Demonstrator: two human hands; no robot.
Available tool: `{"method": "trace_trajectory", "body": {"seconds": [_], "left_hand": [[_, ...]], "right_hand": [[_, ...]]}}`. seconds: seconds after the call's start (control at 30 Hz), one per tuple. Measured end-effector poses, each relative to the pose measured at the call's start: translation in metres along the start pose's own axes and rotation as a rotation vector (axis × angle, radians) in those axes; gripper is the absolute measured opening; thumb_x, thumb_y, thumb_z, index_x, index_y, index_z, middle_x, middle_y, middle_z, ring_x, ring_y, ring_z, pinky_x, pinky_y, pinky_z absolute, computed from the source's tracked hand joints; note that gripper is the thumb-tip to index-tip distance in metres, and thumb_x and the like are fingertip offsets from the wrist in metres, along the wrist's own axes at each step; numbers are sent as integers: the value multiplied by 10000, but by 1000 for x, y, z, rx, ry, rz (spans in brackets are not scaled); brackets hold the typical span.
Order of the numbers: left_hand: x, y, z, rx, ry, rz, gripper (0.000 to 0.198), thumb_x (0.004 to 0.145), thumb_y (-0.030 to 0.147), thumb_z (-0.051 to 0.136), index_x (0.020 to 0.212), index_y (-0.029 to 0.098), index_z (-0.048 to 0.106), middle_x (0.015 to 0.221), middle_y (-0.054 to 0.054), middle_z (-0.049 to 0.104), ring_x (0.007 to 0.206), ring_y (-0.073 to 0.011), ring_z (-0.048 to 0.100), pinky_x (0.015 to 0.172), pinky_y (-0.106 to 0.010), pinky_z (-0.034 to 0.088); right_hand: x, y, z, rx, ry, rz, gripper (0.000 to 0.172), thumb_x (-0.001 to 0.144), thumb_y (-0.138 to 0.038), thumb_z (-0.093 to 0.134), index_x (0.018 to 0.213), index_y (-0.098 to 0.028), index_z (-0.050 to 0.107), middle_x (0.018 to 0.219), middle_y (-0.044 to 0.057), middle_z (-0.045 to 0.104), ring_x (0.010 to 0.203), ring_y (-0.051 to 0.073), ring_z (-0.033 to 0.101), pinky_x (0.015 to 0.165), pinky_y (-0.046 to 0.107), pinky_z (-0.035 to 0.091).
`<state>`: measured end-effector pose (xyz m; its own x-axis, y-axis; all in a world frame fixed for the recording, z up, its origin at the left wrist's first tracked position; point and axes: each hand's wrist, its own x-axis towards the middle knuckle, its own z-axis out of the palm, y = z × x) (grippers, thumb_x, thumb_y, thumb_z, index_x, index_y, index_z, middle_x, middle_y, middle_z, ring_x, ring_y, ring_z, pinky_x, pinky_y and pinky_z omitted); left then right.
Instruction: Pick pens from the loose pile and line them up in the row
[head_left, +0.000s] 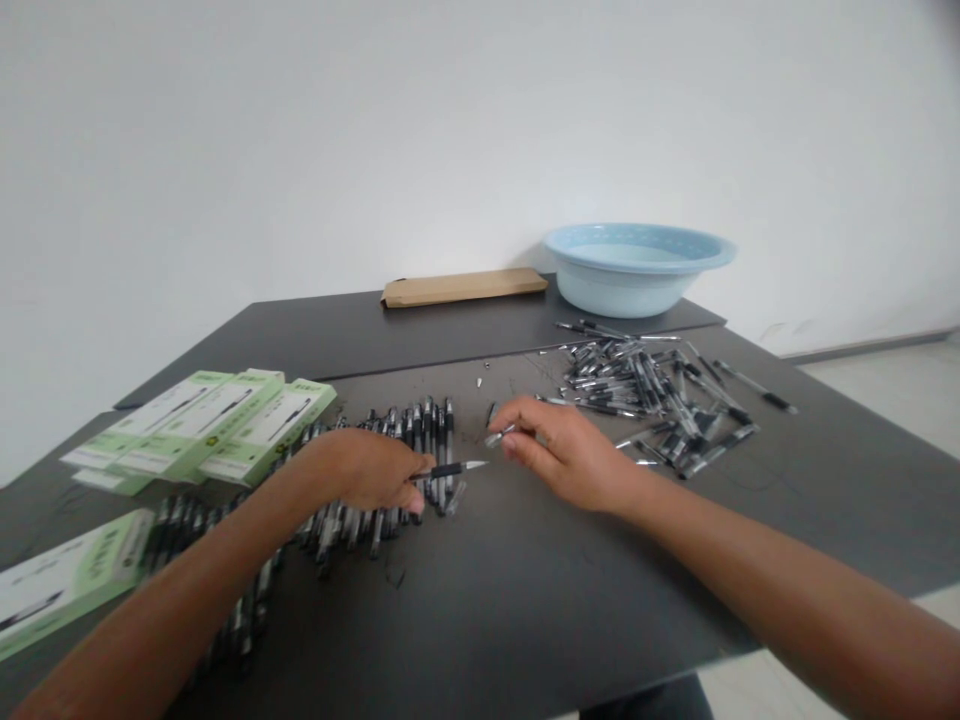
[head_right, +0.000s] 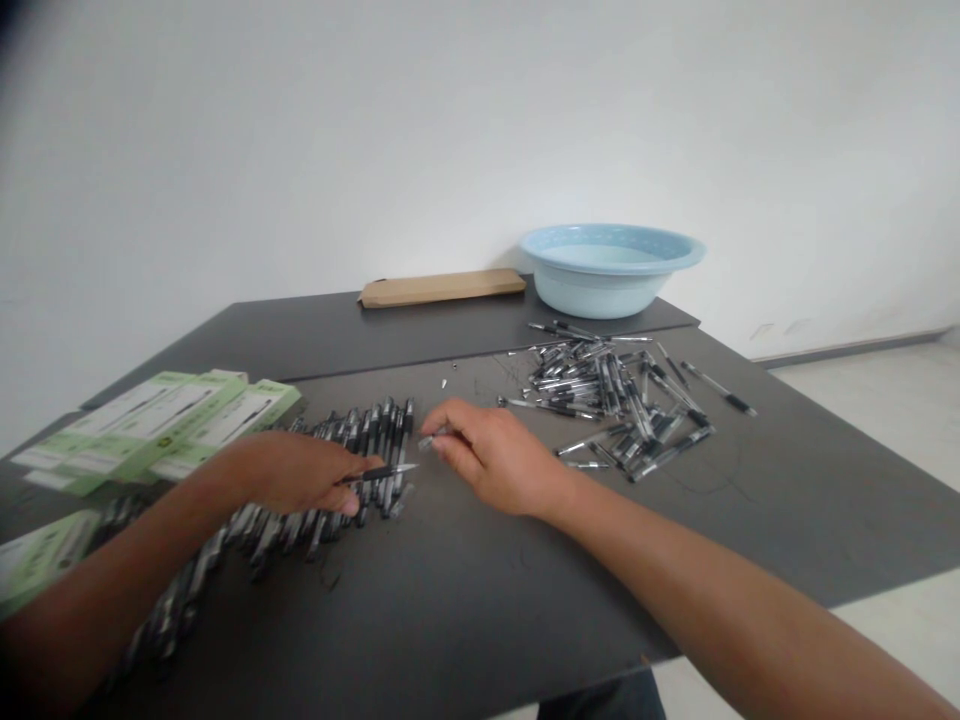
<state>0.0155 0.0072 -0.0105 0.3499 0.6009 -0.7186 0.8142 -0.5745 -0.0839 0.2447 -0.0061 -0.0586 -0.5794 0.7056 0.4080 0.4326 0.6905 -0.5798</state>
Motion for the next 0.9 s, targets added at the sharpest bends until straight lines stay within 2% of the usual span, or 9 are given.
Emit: {"method": "trace_trajectory", "body": {"seconds": [0.1, 0.17, 0.3, 0.33, 0.47, 0.6, 0.73, 0.9], "left_hand": [[0, 1, 0, 4, -14, -15, 562, 872, 394, 466, 1381, 166, 400, 1182, -202, 620, 1030, -350, 589, 794, -423, 466], [0, 2, 0, 11, -15, -31, 557, 866, 399, 473, 1376, 183, 411, 1182, -190, 623, 1021, -349, 594, 784, -415, 469], [-3, 5, -1, 17, -14, -37, 546, 864, 389, 477, 1368, 187, 424, 1179, -186, 626, 1007, -346, 601, 773, -400, 469], [-3, 5, -1, 14, -14, -36, 544, 864, 385, 476, 1368, 185, 425, 1180, -185, 626, 1010, -343, 600, 776, -397, 468], [-3, 5, -1, 14, -1, -24, 541, 859, 380, 479, 1360, 180, 437, 1171, -181, 632, 1009, -337, 599, 777, -392, 468], [-1, 3, 0, -22, -12, -14, 534, 850, 367, 481, 1350, 180, 449, 1071, -149, 685, 931, -307, 628, 734, -359, 478], [-2, 4, -1, -27, -23, -24, 536, 846, 371, 487, 1348, 187, 450, 1077, -146, 684, 921, -294, 632, 722, -346, 474], [-1, 2, 2, -13, 41, -29, 490, 828, 372, 514, 1287, 201, 527, 1063, -130, 696, 885, -277, 644, 687, -317, 478]], "right_hand": [[3, 17, -6, -192, 55, 112, 143, 898, -257, 460, 992, -180, 536, 782, 20, 628, 682, 143, 559, 628, 235, 361], [5, 28, -6, -309, 22, 154, 145, 890, -226, 452, 1002, -179, 532, 806, 35, 636, 704, 156, 567, 633, 243, 351], [6, 44, 3, -423, -251, 138, 106, 843, -162, 477, 915, -179, 553, 848, 58, 647, 751, 174, 579, 624, 246, 331], [6, 46, 4, -434, -280, 130, 97, 842, -167, 481, 904, -178, 556, 851, 61, 647, 758, 176, 578, 626, 248, 330], [9, 48, 6, -403, -186, 104, 126, 879, -190, 452, 967, -180, 542, 898, 60, 640, 816, 166, 569, 684, 245, 337], [11, 53, 8, -442, -283, 87, 85, 860, -213, 489, 912, -189, 550, 864, 49, 637, 764, 162, 560, 646, 245, 321], [12, 58, 12, -448, -219, 89, 108, 857, -181, 464, 934, -187, 540, 914, 48, 618, 806, 158, 549, 678, 247, 335], [12, 64, 18, -489, -246, 79, 155, 824, -128, 472, 955, -182, 534, 950, 52, 605, 849, 166, 545, 719, 254, 356]]}}
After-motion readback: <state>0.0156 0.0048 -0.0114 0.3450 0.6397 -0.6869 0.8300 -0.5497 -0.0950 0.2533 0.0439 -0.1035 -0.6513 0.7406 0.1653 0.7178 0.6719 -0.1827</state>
